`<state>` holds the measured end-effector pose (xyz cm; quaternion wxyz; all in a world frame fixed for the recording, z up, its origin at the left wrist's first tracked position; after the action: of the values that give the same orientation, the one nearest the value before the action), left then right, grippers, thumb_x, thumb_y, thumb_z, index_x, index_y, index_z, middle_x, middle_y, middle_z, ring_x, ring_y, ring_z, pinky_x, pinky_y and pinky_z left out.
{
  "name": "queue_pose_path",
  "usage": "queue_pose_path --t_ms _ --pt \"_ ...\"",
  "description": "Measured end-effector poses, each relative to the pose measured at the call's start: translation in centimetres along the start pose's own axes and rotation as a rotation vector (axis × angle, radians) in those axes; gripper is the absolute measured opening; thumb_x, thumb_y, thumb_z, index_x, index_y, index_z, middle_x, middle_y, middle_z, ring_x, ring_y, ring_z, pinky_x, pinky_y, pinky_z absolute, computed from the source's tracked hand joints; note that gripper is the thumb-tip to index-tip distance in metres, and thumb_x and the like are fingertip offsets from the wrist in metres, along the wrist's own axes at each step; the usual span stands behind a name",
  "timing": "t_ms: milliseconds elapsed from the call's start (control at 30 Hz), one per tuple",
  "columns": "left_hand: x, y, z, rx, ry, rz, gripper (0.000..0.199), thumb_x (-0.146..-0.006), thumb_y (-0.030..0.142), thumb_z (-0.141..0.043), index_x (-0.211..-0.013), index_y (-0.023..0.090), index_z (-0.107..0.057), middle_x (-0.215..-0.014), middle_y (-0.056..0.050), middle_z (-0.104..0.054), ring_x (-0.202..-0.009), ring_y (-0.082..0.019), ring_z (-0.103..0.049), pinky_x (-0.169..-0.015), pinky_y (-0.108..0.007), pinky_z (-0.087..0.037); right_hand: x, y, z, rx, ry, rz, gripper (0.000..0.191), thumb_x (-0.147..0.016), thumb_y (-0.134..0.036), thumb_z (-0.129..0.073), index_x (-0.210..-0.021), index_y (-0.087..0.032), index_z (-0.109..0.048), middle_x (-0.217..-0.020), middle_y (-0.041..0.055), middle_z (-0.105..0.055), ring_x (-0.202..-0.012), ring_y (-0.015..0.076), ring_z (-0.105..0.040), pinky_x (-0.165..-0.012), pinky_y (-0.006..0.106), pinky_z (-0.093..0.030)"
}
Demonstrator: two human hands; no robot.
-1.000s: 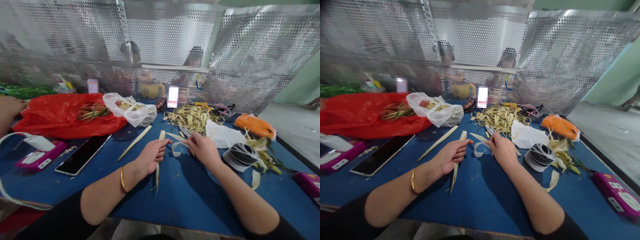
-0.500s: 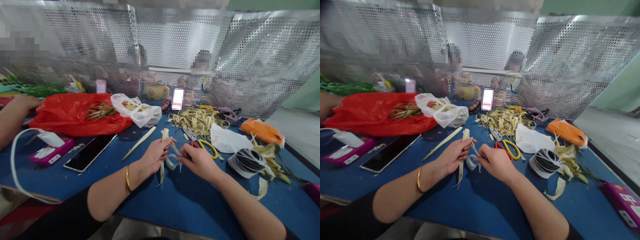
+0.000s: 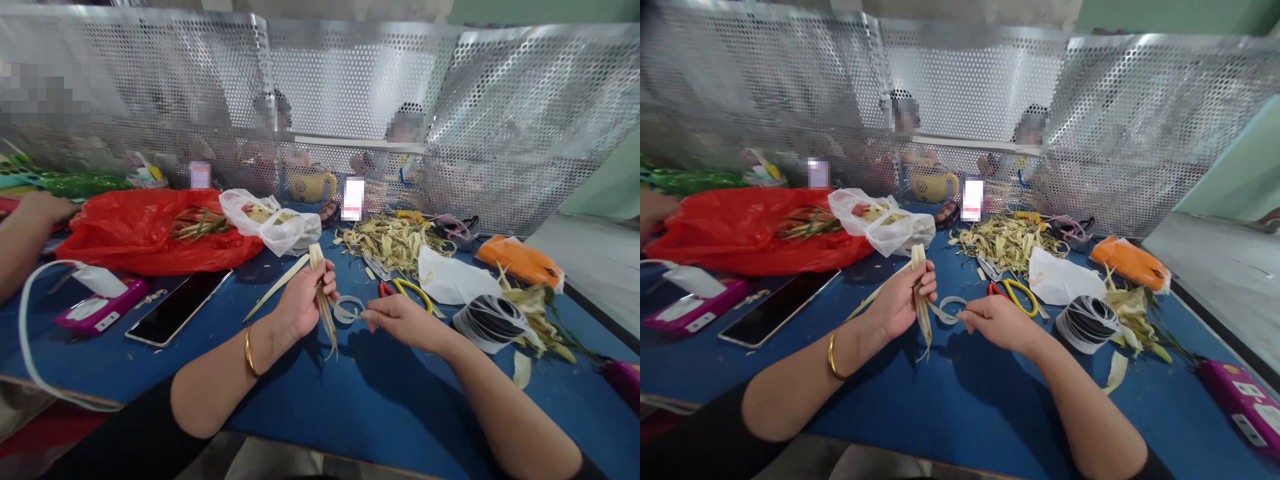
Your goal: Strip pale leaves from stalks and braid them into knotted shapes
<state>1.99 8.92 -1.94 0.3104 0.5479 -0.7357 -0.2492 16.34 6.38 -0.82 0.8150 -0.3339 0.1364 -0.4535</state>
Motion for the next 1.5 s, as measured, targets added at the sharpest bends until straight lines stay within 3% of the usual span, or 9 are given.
queue_pose_path --t_ms 133,267,467,800,1033,1167,1267,1333,1500 --pt "0.7 -1.4 -1.0 -0.111 -0.162 0.187 0.018 -0.094 0.025 -0.048 -0.080 0.014 -0.054 -0.052 0.009 -0.029 -0.038 -0.003 -0.018 -0.034 -0.013 -0.014 -0.2 0.4 1.6 0.004 0.280 0.000 0.035 -0.088 -0.044 -0.051 -0.067 -0.019 -0.062 -0.058 -0.0020 -0.054 -0.058 0.0127 -0.049 -0.056 0.025 -0.034" --pt "2.0 -2.9 -2.1 -0.236 -0.346 0.315 0.022 -0.092 0.032 -0.051 -0.078 0.015 -0.053 -0.052 0.010 -0.026 -0.040 -0.003 -0.014 -0.036 -0.014 -0.011 -0.1 0.5 2.4 -0.288 0.508 0.016 0.024 -0.081 -0.040 -0.059 -0.085 -0.018 -0.067 -0.070 0.0004 -0.062 -0.061 0.0135 -0.054 -0.059 0.026 -0.041" --pt "3.0 -4.6 -2.2 -0.356 -0.437 0.431 0.025 -0.089 0.039 -0.055 -0.079 0.016 -0.055 -0.053 0.009 -0.028 -0.041 -0.004 -0.015 -0.038 -0.015 -0.012 0.3 0.4 1.8 -0.761 0.559 -0.036 0.025 -0.075 -0.041 -0.067 -0.085 -0.018 -0.064 -0.054 -0.0056 -0.055 -0.045 0.0091 -0.049 -0.047 0.022 -0.039" --pt "3.0 -5.0 -1.8 -0.443 -0.394 0.462 0.029 -0.086 0.044 -0.056 -0.078 0.016 -0.053 -0.051 0.010 -0.028 -0.040 -0.003 -0.015 -0.039 -0.017 -0.010 0.2 0.4 1.9 -0.698 0.595 -0.027 0.025 -0.071 -0.039 -0.072 -0.076 -0.018 -0.060 -0.055 -0.0056 -0.057 -0.045 0.0080 -0.050 -0.046 0.021 -0.039" --pt "3.3 -5.1 -1.8 -0.597 -0.369 0.447 0.038 -0.080 0.055 -0.059 -0.072 0.020 -0.046 -0.051 0.011 -0.026 -0.042 -0.005 -0.012 -0.042 -0.022 -0.006 -0.4 -0.4 0.2 -0.684 0.349 -0.017 0.031 -0.078 -0.046 -0.066 -0.074 -0.017 -0.059 -0.052 -0.0047 -0.055 -0.039 0.0066 -0.042 -0.039 0.020 -0.032" --pt "2.9 -3.5 -2.3 -0.920 -0.399 0.216 0.026 -0.083 0.042 -0.056 -0.073 0.018 -0.058 -0.051 0.007 -0.032 -0.045 -0.009 -0.025 -0.045 -0.023 -0.017 0.3 1.1 1.7 -0.648 0.590 -0.049 0.025 -0.084 -0.043 -0.058 -0.082 -0.018 -0.060 -0.063 -0.0017 -0.059 -0.045 0.0091 -0.048 -0.045 0.022 -0.038" --pt "1.6 0.5 -1.8 -1.424 -0.214 -0.148 0.017 -0.082 0.031 -0.056 -0.071 0.020 -0.064 -0.059 -0.001 -0.053 -0.058 -0.016 -0.048 -0.055 -0.024 -0.029 0.3 1.1 2.1 -0.297 0.639 -0.003 0.022 -0.086 -0.033 -0.055 -0.101 -0.019 -0.063 -0.086 0.0047 -0.064 -0.056 0.0128 -0.055 -0.056 0.027 -0.045" --pt "0.7 3.9 -0.4 -1.781 0.097 -0.309 0.016 -0.083 0.029 -0.055 -0.075 0.020 -0.066 -0.071 -0.006 -0.063 -0.073 -0.022 -0.059 -0.064 -0.027 -0.035 -0.3 -0.1 0.9 0.063 0.504 0.089 0.030 -0.085 -0.024 -0.054 -0.114 -0.020 -0.062 -0.108 0.0092 -0.062 -0.071 0.0165 -0.060 -0.068 0.030 -0.047" --pt "-1.7 7.8 3.4 -2.202 0.330 -0.165 0.026 -0.081 0.038 -0.057 -0.089 0.016 -0.070 -0.097 -0.018 -0.070 -0.096 -0.033 -0.064 -0.075 -0.034 -0.044 -1.5 -1.2 -2.7 0.526 0.215 0.133 0.030 -0.088 -0.013 -0.048 -0.115 -0.017 -0.061 -0.108 0.0108 -0.061 -0.087 0.0210 -0.060 -0.074 0.031 -0.043"
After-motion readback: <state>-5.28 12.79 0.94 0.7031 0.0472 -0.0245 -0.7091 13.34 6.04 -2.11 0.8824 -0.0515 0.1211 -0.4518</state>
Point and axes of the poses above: each hand's wrist, its own x-axis away from the middle knuckle, its own z-axis out of the back of the hand, y = z × x, the point moved 7 cm from there along -x, towards the middle knuckle
